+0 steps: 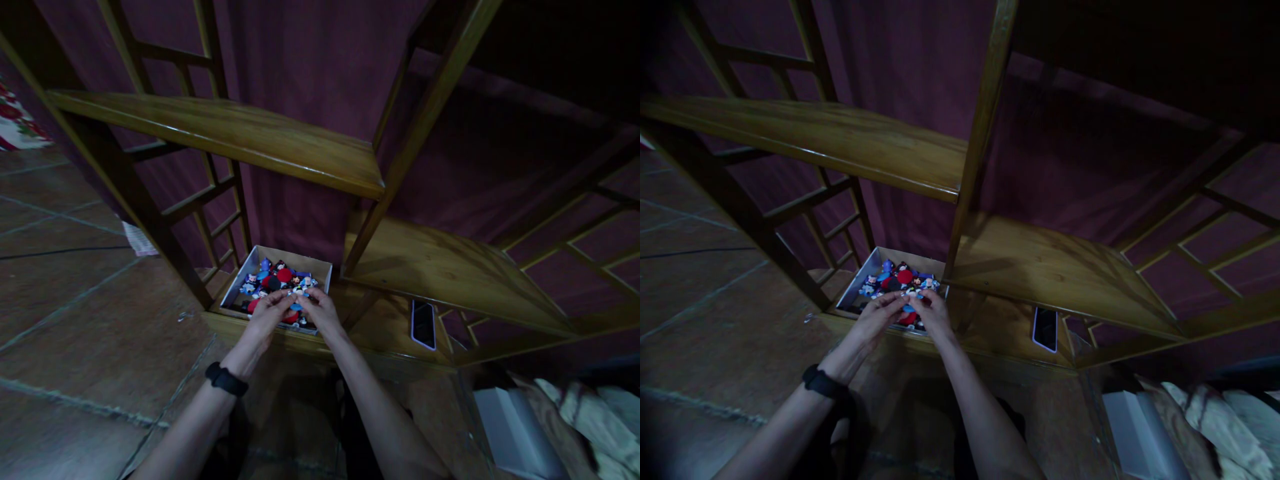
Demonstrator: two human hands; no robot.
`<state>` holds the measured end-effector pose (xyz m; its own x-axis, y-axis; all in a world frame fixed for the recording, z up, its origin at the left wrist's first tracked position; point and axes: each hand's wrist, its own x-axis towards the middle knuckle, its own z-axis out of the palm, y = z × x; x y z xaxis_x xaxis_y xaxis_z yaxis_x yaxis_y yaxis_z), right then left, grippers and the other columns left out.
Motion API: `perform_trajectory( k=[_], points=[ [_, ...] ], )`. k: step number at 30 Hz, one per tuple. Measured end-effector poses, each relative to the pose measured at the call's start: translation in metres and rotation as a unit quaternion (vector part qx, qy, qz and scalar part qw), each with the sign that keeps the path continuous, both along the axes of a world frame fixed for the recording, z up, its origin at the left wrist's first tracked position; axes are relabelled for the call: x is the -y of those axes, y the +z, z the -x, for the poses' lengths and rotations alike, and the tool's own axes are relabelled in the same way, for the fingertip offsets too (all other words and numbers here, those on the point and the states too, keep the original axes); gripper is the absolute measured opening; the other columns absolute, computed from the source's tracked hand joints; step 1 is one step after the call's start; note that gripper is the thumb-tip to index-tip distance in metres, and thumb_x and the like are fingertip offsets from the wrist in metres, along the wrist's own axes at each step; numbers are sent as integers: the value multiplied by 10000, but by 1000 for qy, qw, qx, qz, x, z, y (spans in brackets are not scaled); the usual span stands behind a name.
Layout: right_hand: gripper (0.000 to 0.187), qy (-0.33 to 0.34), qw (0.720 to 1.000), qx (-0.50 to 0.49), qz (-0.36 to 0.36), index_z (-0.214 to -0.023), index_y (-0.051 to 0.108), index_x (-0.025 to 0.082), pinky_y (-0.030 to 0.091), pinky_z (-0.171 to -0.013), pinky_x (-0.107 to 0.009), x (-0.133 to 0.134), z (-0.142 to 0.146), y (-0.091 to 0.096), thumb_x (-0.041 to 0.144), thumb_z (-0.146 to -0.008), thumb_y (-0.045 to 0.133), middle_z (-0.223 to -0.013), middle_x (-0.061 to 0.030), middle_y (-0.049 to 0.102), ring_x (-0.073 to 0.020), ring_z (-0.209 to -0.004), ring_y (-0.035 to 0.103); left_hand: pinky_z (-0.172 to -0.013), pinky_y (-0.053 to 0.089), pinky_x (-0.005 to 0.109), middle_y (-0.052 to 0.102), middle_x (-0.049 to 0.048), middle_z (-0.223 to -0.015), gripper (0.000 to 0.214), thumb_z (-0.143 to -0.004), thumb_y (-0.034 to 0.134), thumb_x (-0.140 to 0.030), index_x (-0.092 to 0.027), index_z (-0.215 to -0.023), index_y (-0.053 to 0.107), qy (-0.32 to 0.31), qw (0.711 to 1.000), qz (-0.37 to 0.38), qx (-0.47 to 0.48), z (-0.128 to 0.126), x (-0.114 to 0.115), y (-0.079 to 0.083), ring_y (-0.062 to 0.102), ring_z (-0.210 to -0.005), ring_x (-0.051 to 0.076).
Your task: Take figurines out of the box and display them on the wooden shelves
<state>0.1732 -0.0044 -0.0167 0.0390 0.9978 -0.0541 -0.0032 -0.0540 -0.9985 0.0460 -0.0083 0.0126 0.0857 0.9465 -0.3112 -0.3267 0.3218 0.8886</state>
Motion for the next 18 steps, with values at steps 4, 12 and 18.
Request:
perform_trajectory(
  k=[4, 12, 18],
  points=[
    [252, 6, 1000, -13, -1, -861, 654, 201, 468, -673, -258, -1, 1, -2, 360, -669, 623, -748, 18, 643, -149, -693, 586, -586, 470, 194, 663, 17, -771, 317, -540, 783, -308, -146, -790, 675, 2, 1000, -4, -2, 1, -1, 0, 588, -627, 90],
    [273, -5, 1000, -8, 28, -905, 684, 212, 503, -701, -299, 2, 2, 3, 351, -677, 625, -833, 1, 671, -162, -725, 609, -566, 486, 200, 653, 16, -719, 321, -530, 793, -283, -132, -786, 669, 14, 1000, -13, 13, 4, -4, -10, 591, -607, 96],
    [319, -30, 996, -66, 47, -933, 686, 199, 535, -690, -303, 2, 2, 3, 385, -681, 629, -906, -21, 675, -160, -748, 627, -574, 516, 204, 669, 33, -751, 248, -572, 765, -145, -120, -797, 663, 38, 998, 14, 44, 5, -5, -10, 613, -612, 104]
  ],
)
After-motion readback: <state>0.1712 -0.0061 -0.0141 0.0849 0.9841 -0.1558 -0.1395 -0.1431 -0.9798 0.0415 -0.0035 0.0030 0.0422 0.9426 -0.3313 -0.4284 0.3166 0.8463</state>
